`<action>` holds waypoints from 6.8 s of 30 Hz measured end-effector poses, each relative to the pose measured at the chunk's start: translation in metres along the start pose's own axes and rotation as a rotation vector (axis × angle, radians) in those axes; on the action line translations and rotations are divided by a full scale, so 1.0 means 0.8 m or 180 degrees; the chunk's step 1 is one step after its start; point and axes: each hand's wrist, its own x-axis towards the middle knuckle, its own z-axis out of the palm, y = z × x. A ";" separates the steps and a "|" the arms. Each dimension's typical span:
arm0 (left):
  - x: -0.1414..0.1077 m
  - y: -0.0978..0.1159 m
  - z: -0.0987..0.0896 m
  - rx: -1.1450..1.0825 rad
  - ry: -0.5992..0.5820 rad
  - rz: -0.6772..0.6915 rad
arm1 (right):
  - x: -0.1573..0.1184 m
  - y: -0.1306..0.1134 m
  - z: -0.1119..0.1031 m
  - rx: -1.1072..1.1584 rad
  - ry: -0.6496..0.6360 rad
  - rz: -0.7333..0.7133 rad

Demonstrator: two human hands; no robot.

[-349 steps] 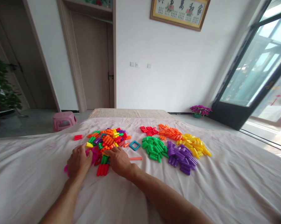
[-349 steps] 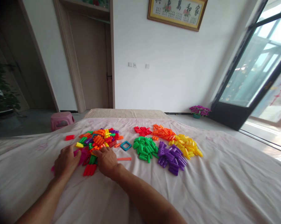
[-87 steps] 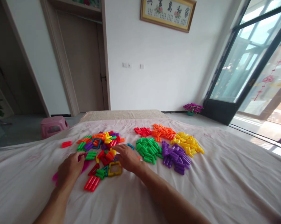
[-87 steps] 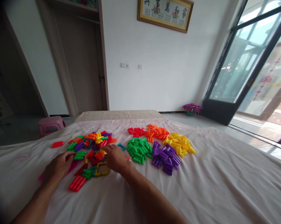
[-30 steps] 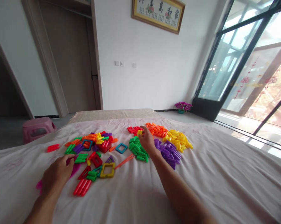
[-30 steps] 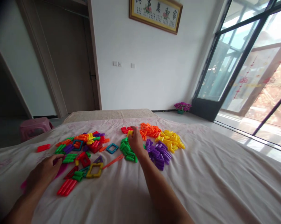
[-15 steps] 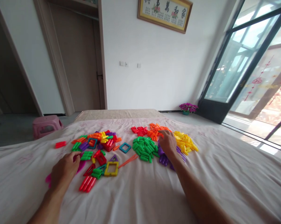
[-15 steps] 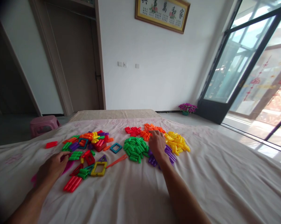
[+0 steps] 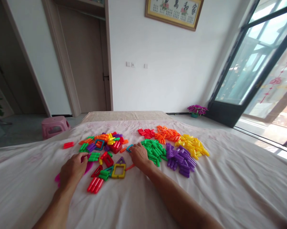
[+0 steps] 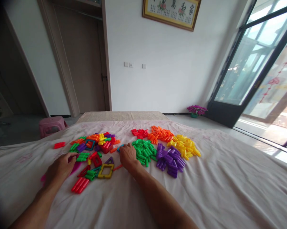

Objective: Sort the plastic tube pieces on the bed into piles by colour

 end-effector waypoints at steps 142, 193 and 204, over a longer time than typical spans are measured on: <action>0.000 0.004 0.002 0.0089 0.0106 0.0136 | 0.074 -0.090 -0.024 0.0114 -0.0212 0.0036; -0.001 0.010 -0.007 0.0015 -0.0005 0.0113 | 0.054 -0.133 -0.021 0.0606 -0.0200 -0.0565; 0.000 0.010 -0.004 0.0070 0.0071 0.0123 | 0.057 0.046 -0.051 0.1263 0.0544 0.1006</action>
